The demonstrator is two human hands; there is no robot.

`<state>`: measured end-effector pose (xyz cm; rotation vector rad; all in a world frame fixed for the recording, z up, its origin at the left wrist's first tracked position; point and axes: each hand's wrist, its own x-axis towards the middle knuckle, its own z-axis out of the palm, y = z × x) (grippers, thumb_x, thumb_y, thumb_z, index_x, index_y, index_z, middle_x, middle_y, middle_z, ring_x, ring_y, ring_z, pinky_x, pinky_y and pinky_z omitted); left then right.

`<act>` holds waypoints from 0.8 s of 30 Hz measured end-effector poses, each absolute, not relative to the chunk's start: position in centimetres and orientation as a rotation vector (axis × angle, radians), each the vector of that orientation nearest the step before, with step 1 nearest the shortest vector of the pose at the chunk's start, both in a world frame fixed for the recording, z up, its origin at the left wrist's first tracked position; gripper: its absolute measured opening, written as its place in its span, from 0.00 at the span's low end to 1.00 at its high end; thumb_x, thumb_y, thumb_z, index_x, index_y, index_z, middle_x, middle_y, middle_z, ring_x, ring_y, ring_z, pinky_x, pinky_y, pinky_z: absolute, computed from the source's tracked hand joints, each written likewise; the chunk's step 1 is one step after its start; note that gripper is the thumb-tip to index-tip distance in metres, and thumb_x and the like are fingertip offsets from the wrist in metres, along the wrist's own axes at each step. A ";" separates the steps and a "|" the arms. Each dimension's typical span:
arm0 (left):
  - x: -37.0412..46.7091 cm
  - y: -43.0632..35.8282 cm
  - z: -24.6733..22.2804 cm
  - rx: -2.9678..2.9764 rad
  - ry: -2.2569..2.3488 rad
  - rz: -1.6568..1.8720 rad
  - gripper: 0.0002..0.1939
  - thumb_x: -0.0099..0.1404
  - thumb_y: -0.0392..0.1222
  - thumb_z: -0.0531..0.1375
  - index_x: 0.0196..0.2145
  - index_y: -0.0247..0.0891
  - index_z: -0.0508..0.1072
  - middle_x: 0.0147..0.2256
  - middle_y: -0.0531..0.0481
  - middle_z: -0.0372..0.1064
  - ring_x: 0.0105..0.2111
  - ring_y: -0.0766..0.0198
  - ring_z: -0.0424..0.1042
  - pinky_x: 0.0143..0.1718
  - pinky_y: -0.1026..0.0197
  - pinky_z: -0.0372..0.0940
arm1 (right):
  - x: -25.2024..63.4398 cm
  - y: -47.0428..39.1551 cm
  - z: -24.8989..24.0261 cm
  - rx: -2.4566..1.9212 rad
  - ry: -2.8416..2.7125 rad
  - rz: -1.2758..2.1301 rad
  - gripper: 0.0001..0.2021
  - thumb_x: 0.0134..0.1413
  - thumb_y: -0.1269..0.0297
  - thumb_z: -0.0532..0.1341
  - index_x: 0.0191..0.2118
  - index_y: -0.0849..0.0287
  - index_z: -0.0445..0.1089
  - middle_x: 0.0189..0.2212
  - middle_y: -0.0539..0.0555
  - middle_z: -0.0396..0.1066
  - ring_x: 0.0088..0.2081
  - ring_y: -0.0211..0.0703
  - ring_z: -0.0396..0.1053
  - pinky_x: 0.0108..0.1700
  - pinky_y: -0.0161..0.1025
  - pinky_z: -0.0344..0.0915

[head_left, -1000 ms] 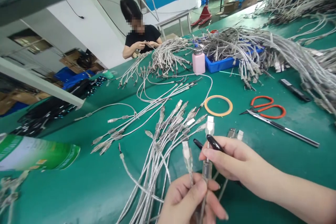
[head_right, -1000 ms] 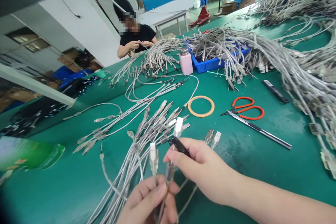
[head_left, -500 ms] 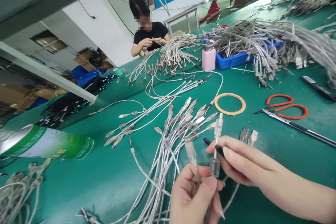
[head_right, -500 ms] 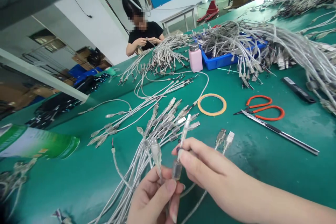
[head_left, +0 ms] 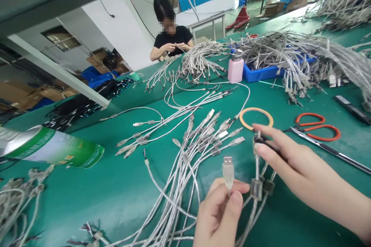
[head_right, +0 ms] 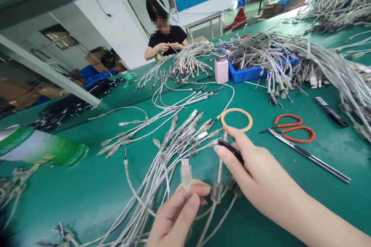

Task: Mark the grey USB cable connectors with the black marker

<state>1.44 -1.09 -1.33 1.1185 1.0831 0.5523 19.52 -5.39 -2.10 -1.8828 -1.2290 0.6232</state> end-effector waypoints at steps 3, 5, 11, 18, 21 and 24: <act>1.4 -0.3 -1.2 0.825 1.013 0.469 0.12 0.61 0.47 0.63 0.36 0.35 0.79 0.37 0.45 0.75 0.36 0.67 0.74 0.38 0.71 0.68 | 19.7 -5.4 -2.6 -1.984 -1.231 0.392 0.25 0.64 0.47 0.51 0.61 0.52 0.54 0.22 0.46 0.67 0.18 0.37 0.63 0.20 0.33 0.62; 1.5 0.3 -0.4 0.547 0.957 0.449 0.14 0.66 0.44 0.57 0.44 0.32 0.75 0.40 0.41 0.75 0.40 0.60 0.76 0.41 0.64 0.72 | 19.5 -5.7 -2.7 -1.961 -1.242 0.379 0.21 0.65 0.49 0.51 0.59 0.50 0.57 0.23 0.47 0.69 0.19 0.37 0.64 0.21 0.33 0.61; 1.5 1.3 0.7 0.251 0.937 0.489 0.23 0.70 0.41 0.52 0.59 0.27 0.59 0.52 0.34 0.69 0.50 0.50 0.73 0.48 0.57 0.73 | 19.3 -6.0 -2.8 -1.927 -1.236 0.688 0.21 0.64 0.46 0.50 0.53 0.53 0.63 0.34 0.55 0.75 0.36 0.48 0.74 0.23 0.35 0.63; 1.3 1.2 -0.1 0.218 0.929 0.516 0.26 0.70 0.40 0.52 0.62 0.28 0.55 0.50 0.34 0.71 0.48 0.50 0.74 0.45 0.57 0.74 | 19.7 -5.1 -2.7 -1.871 -0.992 0.801 0.23 0.60 0.43 0.54 0.49 0.55 0.69 0.40 0.55 0.74 0.50 0.54 0.67 0.39 0.39 0.65; 1.3 1.1 0.2 0.222 0.941 0.496 0.26 0.70 0.41 0.53 0.61 0.27 0.56 0.48 0.33 0.72 0.47 0.51 0.75 0.44 0.58 0.74 | 20.0 -4.7 -2.7 -1.846 -0.979 0.813 0.20 0.57 0.44 0.57 0.38 0.58 0.73 0.40 0.55 0.74 0.44 0.51 0.67 0.39 0.40 0.62; 1.0 0.9 0.5 0.226 0.923 0.481 0.25 0.69 0.41 0.53 0.60 0.26 0.57 0.48 0.32 0.72 0.47 0.51 0.75 0.44 0.58 0.74 | 20.3 -4.5 -2.4 -1.813 -0.999 0.859 0.22 0.54 0.43 0.61 0.33 0.60 0.74 0.29 0.53 0.70 0.32 0.42 0.63 0.33 0.38 0.58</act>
